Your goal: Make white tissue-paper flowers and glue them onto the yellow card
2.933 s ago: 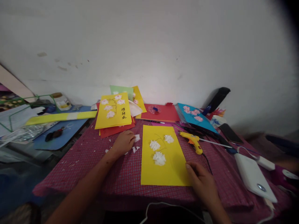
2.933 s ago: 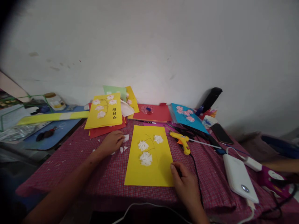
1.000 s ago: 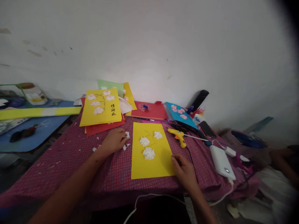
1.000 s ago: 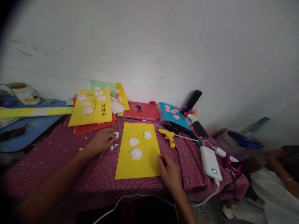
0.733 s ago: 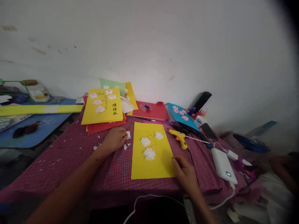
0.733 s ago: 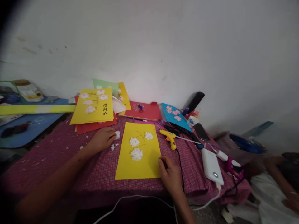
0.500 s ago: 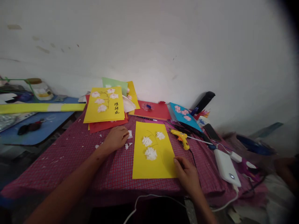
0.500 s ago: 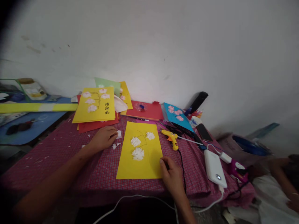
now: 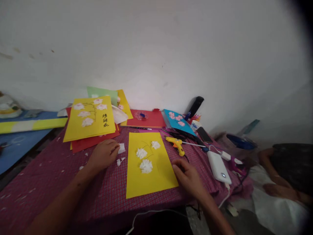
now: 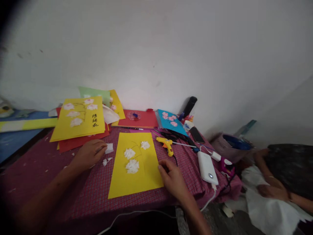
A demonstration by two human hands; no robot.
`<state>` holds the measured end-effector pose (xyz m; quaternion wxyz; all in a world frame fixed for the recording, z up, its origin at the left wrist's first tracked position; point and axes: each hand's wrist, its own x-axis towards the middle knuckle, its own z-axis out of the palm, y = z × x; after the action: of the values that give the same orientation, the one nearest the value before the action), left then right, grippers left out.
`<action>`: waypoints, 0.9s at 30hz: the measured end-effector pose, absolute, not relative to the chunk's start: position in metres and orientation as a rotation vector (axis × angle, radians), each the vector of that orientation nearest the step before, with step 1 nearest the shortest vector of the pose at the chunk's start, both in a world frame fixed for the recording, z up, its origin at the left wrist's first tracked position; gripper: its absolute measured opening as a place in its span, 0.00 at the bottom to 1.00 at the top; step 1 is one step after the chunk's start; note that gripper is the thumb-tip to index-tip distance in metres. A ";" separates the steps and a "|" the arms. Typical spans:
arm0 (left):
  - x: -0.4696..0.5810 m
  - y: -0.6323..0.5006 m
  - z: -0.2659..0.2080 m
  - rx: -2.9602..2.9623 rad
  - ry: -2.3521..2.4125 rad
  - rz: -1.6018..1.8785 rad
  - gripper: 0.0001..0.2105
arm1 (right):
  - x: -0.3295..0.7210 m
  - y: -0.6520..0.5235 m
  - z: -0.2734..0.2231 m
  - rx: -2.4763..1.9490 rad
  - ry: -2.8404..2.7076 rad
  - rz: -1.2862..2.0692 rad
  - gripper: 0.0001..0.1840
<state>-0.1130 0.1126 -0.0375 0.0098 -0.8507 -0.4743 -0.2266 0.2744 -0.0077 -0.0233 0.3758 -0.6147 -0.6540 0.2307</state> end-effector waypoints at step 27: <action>-0.117 0.120 -0.042 -2.688 -1.508 -0.747 0.15 | 0.371 0.108 -0.002 -2.111 -1.824 0.140 0.16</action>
<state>-0.1170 0.1197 -0.0418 -0.0148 -0.8474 -0.4756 -0.2355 0.3705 0.1076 -0.0020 0.1734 -0.7443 -0.6431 0.0495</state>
